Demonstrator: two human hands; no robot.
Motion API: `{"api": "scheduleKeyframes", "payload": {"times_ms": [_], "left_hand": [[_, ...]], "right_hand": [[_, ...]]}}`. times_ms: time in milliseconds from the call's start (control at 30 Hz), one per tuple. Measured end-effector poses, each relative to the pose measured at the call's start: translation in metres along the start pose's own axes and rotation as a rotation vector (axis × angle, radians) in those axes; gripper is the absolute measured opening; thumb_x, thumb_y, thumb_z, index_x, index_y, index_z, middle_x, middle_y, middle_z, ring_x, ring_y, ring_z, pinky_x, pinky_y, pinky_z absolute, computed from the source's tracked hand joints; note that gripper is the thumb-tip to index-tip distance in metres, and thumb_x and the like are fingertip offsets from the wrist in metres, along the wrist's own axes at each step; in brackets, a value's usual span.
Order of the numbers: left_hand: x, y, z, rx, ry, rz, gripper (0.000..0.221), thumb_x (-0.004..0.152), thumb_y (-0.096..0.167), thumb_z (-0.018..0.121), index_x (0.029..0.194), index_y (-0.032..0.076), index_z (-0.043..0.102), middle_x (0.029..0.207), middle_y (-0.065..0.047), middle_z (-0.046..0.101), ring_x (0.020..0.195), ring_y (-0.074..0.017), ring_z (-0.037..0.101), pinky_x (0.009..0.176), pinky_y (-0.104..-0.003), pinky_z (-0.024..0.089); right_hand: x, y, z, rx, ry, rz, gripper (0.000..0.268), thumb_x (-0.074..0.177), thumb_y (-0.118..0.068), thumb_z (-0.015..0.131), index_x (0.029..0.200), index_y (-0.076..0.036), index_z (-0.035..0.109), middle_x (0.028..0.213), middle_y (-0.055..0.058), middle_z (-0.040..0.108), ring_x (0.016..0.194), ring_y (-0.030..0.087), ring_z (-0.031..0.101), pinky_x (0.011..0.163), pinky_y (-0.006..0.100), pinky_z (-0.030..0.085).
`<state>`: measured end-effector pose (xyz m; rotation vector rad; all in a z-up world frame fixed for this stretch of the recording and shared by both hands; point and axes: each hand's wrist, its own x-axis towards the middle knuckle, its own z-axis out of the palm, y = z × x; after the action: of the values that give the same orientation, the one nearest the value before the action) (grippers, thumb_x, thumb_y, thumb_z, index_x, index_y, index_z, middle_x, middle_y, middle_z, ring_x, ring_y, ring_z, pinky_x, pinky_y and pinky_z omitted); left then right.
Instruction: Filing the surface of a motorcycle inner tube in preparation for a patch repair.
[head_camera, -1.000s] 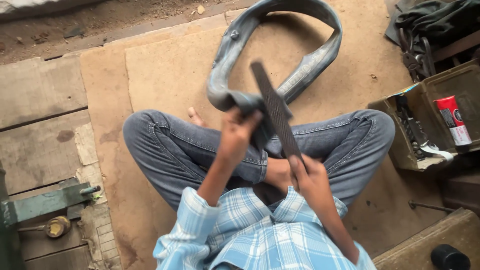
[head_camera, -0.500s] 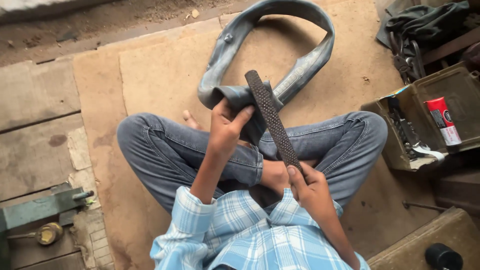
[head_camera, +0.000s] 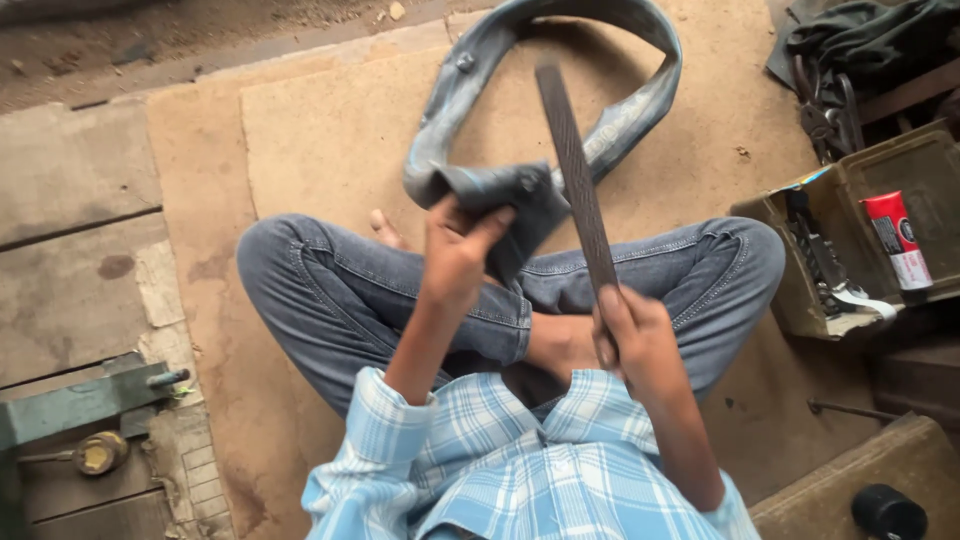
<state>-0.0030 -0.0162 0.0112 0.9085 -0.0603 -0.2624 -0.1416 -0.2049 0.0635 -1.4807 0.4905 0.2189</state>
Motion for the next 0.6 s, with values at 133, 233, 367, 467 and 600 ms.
{"api": "scheduleKeyframes", "payload": {"times_ms": [133, 233, 367, 467, 600], "left_hand": [[0.008, 0.012, 0.002, 0.000, 0.014, 0.042, 0.026, 0.096, -0.011, 0.067, 0.121, -0.007, 0.065, 0.119, -0.013, 0.073, 0.110, -0.0182, 0.069, 0.102, -0.030, 0.055], [0.004, 0.011, 0.008, 0.008, 0.012, 0.067, 0.023, 0.099, -0.009, 0.065, 0.122, -0.006, 0.066, 0.117, -0.013, 0.073, 0.108, -0.0179, 0.070, 0.100, -0.030, 0.056], [-0.009, -0.006, 0.001, 0.234, -0.053, -0.028, 0.021, 0.095, -0.008, 0.068, 0.115, -0.005, 0.070, 0.111, -0.011, 0.075, 0.102, -0.0158, 0.071, 0.094, -0.029, 0.057], [-0.008, -0.011, 0.001, 0.184, -0.115, -0.043, 0.018, 0.096, -0.008, 0.069, 0.114, -0.006, 0.070, 0.110, -0.011, 0.074, 0.103, -0.0158, 0.070, 0.095, -0.029, 0.057], [0.005, -0.008, -0.008, 0.114, -0.049, -0.001, 0.023, 0.094, -0.010, 0.070, 0.117, -0.006, 0.067, 0.113, -0.011, 0.072, 0.106, -0.0165, 0.069, 0.097, -0.030, 0.056]], "right_hand": [[-0.019, 0.032, -0.001, -0.110, 0.078, 0.027, 0.041, 0.104, -0.033, 0.052, 0.074, -0.005, 0.056, 0.047, -0.002, 0.045, 0.037, 0.006, 0.036, 0.033, 0.025, 0.026], [-0.004, 0.029, 0.018, -0.120, 0.103, -0.009, 0.026, 0.100, -0.029, 0.057, 0.088, -0.008, 0.066, 0.050, -0.004, 0.046, 0.041, 0.004, 0.039, 0.036, 0.024, 0.029], [0.040, -0.004, 0.032, -0.074, 0.062, -0.151, 0.045, 0.107, -0.036, 0.054, 0.074, -0.004, 0.056, 0.051, -0.003, 0.047, 0.041, 0.005, 0.043, 0.038, 0.024, 0.032], [0.038, -0.025, 0.030, 0.062, 0.036, -0.057, 0.044, 0.105, -0.037, 0.053, 0.074, -0.006, 0.055, 0.049, -0.002, 0.046, 0.038, 0.006, 0.040, 0.036, 0.025, 0.029], [0.014, 0.005, 0.014, -0.001, 0.029, -0.045, 0.042, 0.104, -0.035, 0.055, 0.075, -0.005, 0.056, 0.050, -0.001, 0.046, 0.040, 0.007, 0.039, 0.037, 0.026, 0.030]]}}
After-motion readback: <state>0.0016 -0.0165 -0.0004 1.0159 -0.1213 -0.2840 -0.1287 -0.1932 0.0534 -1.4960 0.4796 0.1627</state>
